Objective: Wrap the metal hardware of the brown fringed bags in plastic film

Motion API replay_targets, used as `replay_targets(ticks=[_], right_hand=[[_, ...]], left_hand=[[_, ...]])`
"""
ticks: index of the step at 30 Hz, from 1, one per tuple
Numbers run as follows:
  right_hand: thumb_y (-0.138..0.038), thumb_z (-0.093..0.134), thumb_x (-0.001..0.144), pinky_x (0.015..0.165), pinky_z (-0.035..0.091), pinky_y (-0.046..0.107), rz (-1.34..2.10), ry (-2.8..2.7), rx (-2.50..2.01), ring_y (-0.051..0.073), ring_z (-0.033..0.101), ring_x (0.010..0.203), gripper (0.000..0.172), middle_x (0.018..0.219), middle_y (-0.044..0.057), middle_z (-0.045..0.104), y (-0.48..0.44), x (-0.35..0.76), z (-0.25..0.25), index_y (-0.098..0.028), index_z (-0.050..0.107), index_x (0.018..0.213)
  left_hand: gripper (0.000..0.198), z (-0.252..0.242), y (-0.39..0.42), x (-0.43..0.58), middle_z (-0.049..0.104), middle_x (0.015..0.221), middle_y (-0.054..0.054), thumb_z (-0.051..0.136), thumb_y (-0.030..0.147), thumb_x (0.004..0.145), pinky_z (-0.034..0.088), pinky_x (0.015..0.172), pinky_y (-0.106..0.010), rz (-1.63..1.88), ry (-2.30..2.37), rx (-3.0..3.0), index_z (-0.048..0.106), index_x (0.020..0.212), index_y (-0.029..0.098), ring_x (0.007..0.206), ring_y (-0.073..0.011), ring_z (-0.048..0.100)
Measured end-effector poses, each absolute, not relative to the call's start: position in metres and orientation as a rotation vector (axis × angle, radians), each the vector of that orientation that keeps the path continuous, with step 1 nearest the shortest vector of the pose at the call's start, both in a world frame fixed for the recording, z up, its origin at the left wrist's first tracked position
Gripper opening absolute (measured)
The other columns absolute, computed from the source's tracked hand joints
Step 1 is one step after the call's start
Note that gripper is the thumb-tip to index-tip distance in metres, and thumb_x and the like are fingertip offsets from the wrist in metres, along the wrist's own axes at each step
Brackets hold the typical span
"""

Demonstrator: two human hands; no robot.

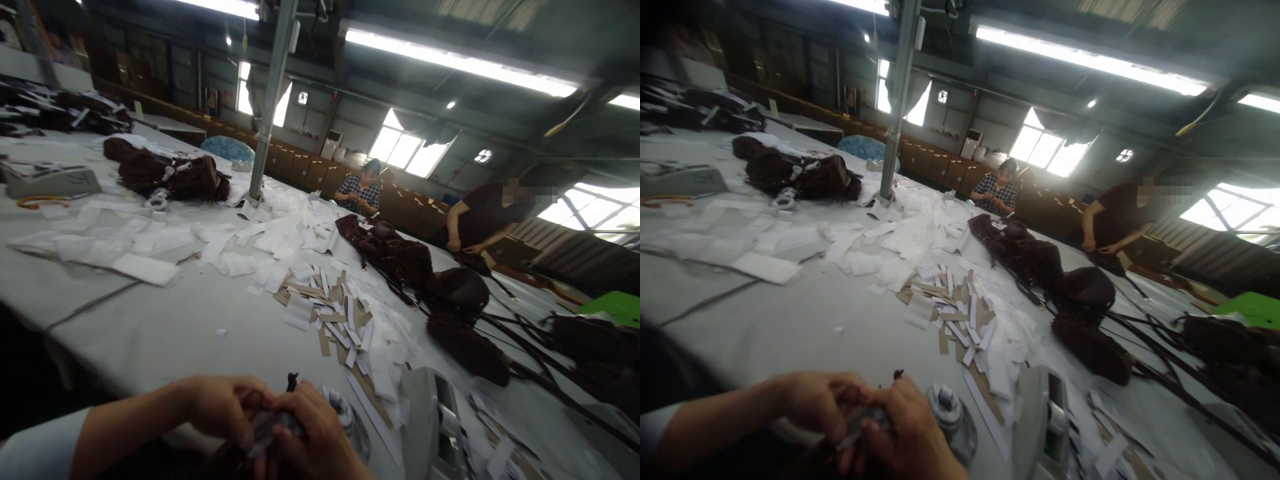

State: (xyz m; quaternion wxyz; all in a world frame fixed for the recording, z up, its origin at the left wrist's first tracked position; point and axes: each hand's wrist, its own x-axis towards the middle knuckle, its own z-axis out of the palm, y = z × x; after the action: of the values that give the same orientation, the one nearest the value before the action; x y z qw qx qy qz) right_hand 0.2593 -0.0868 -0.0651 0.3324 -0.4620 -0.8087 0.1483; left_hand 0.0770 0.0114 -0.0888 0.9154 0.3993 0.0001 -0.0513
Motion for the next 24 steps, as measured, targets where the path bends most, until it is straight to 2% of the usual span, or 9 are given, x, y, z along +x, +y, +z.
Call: replay_targets(ticks=[2, 5, 8, 12, 15, 18, 21, 24], right_hand=[[-0.049, 0.039, 0.096, 0.068, 0.042, 0.027, 0.533, -2.078, -1.275, 0.016, 0.056, 0.079, 0.031, 0.085, 0.001, 0.062, -0.086, 0.261, -0.063, -0.027, 0.058, 0.107], [-0.047, 0.041, 0.096, 0.069, 0.042, 0.027, 0.613, -2.089, -1.295, 0.016, 0.056, 0.082, 0.029, 0.087, 0.001, 0.062, -0.084, 0.263, -0.061, -0.028, 0.057, 0.110], [-0.044, 0.043, 0.096, 0.069, 0.042, 0.028, 0.535, -2.152, -1.271, 0.017, 0.055, 0.082, 0.026, 0.087, 0.002, 0.062, -0.083, 0.264, -0.059, -0.026, 0.056, 0.108], [-0.047, 0.041, 0.096, 0.065, 0.043, 0.028, 0.386, -2.232, -1.246, 0.018, 0.055, 0.077, 0.029, 0.081, 0.003, 0.059, -0.083, 0.263, -0.058, -0.023, 0.056, 0.102], [-0.055, 0.039, 0.094, 0.064, 0.044, 0.027, 0.336, -2.246, -1.211, 0.017, 0.055, 0.075, 0.038, 0.081, 0.003, 0.059, -0.082, 0.261, -0.062, -0.023, 0.055, 0.105], [-0.060, 0.035, 0.093, 0.063, 0.044, 0.027, 0.270, -2.255, -1.185, 0.016, 0.054, 0.070, 0.044, 0.079, 0.002, 0.059, -0.078, 0.261, -0.067, -0.024, 0.055, 0.111], [-0.063, 0.028, 0.093, 0.058, 0.042, 0.027, 0.167, -2.323, -1.152, 0.016, 0.052, 0.064, 0.053, 0.071, 0.000, 0.056, -0.074, 0.262, -0.067, -0.024, 0.053, 0.118], [-0.065, 0.023, 0.092, 0.054, 0.041, 0.026, 0.087, -2.353, -1.139, 0.016, 0.051, 0.060, 0.058, 0.065, 0.000, 0.055, -0.071, 0.262, -0.066, -0.025, 0.053, 0.120]], left_hand=[[0.050, -0.093, 0.017, 0.078, 0.072, 0.089, -0.006, 0.080, 0.020, 0.055, 0.048, 0.076, -0.029, -0.136, -0.024, 0.784, 0.069, 0.104, 0.013, 0.078, -0.0196, 0.066], [0.035, -0.092, 0.023, 0.081, 0.072, 0.093, -0.006, 0.074, 0.036, 0.068, 0.049, 0.082, -0.031, -0.141, 0.016, 0.785, 0.071, 0.093, 0.012, 0.089, -0.0216, 0.066], [0.038, -0.085, 0.023, 0.084, 0.070, 0.079, -0.004, 0.065, 0.049, 0.080, 0.050, 0.070, -0.026, -0.106, 0.097, 0.931, 0.071, 0.087, 0.012, 0.071, -0.0169, 0.065], [0.040, -0.079, 0.016, 0.083, 0.064, 0.061, 0.000, 0.070, 0.051, 0.076, 0.045, 0.047, -0.021, -0.075, 0.094, 1.082, 0.069, 0.093, 0.014, 0.045, -0.0121, 0.054], [0.038, -0.083, 0.011, 0.082, 0.059, 0.054, 0.000, 0.066, 0.050, 0.080, 0.043, 0.042, -0.022, -0.009, 0.128, 1.073, 0.070, 0.089, 0.013, 0.038, -0.0117, 0.049], [0.036, -0.082, 0.007, 0.082, 0.057, 0.052, 0.000, 0.064, 0.047, 0.081, 0.045, 0.046, -0.023, 0.022, 0.135, 1.002, 0.071, 0.088, 0.013, 0.039, -0.0116, 0.049], [0.036, -0.068, 0.006, 0.081, 0.062, 0.068, 0.000, 0.066, 0.043, 0.081, 0.047, 0.061, -0.021, 0.013, 0.098, 1.028, 0.070, 0.105, 0.016, 0.057, -0.0117, 0.055], [0.042, -0.054, 0.006, 0.080, 0.061, 0.080, 0.000, 0.064, 0.044, 0.083, 0.044, 0.073, -0.020, 0.041, 0.052, 1.096, 0.066, 0.118, 0.021, 0.074, -0.0127, 0.054]])
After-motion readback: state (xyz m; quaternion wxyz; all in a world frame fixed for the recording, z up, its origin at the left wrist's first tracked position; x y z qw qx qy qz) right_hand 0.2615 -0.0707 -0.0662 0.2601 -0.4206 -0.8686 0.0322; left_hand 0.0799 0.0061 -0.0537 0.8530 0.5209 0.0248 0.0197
